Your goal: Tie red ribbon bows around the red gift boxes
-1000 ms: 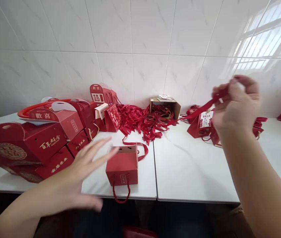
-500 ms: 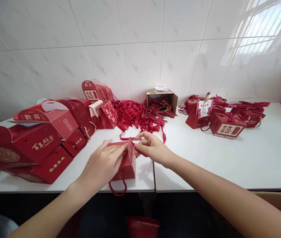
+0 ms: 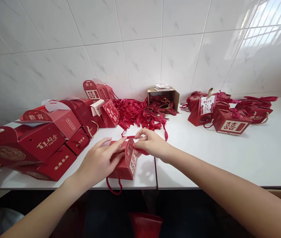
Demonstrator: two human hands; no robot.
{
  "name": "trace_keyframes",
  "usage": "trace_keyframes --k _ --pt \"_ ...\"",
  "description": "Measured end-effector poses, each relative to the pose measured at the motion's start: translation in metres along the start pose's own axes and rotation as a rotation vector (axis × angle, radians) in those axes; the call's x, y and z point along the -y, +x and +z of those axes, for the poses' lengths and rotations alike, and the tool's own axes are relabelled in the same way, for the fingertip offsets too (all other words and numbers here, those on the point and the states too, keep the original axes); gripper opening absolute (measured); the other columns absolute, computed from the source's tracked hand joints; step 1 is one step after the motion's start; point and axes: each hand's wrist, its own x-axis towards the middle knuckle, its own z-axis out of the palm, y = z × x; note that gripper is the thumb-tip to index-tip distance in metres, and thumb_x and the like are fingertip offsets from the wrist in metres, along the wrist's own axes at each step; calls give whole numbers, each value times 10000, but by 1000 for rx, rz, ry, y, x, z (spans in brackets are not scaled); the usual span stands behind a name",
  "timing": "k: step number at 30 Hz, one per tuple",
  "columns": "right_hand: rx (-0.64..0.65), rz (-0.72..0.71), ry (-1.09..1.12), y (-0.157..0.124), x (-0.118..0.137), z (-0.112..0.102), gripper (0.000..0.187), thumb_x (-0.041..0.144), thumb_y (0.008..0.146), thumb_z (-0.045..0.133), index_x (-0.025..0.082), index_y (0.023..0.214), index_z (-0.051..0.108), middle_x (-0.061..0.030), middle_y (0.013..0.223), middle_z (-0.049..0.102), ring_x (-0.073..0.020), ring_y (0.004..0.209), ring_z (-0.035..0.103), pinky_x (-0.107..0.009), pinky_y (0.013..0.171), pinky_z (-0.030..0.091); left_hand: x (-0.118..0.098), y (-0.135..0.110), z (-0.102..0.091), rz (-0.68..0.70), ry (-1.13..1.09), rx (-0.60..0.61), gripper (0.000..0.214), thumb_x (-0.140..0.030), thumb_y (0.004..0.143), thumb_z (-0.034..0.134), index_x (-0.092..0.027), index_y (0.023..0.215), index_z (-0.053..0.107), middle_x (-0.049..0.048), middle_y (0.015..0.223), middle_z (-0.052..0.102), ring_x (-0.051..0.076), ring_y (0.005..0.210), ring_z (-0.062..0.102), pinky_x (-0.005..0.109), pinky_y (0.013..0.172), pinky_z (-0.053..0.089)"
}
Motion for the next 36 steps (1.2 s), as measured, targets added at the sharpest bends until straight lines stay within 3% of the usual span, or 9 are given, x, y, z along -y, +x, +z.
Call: trace_keyframes --k 10,22,25,27,29,32,34,36 --pt "34 -10 5 3 7 5 196 183 720 626 205 802 450 39 521 625 -88 460 477 -202 465 298 -6 10 -3 56 137 -47 388 -154 886 415 -98 1236 574 30 563 674 201 637 671 381 857 523" --pt "66 -27 -7 6 6 4 187 180 755 618 200 828 447 42 540 625 -84 460 479 -200 457 308 -8 13 -4 66 127 -8 381 -141 883 408 -90 1222 575 52 629 705 199 619 670 396 862 524" --pt "94 -33 9 7 2 6 193 204 781 619 203 850 439 38 574 629 -96 510 525 -206 487 354 -8 14 -1 60 99 -15 311 -143 878 418 -113 1098 636 52 621 698 195 595 664 404 858 529" --pt "79 -44 -40 8 -1 5 200 259 801 624 205 889 453 33 611 622 -111 561 555 -216 511 386 -7 14 1 58 80 -48 263 -122 867 418 -130 915 676 56 608 693 195 584 661 404 844 535" --pt "-14 -109 -181 10 -4 4 237 303 797 643 207 959 500 -3 739 640 -142 690 594 -239 561 433 -5 15 2 54 75 -91 280 -92 857 408 -142 797 677 54 596 690 189 563 653 395 829 540" --pt "-146 -293 -361 12 -4 1 289 328 787 657 212 1040 580 -65 1050 627 -193 989 578 -308 754 486 -2 19 -4 24 84 -193 274 -118 868 426 -156 831 695 41 615 708 183 571 655 377 800 545" --pt "-56 -371 -312 14 1 2 280 358 810 634 203 1041 606 -68 1116 618 -193 1043 566 -335 848 472 0 23 -14 0 84 -282 248 -157 870 460 -169 856 707 33 646 723 185 608 668 369 797 541" --pt "42 -374 -192 15 9 6 284 402 806 642 183 985 620 -55 986 653 -169 900 605 -318 788 485 2 26 -26 -42 73 -383 225 -172 860 491 -171 873 716 31 678 732 185 632 673 360 797 535"
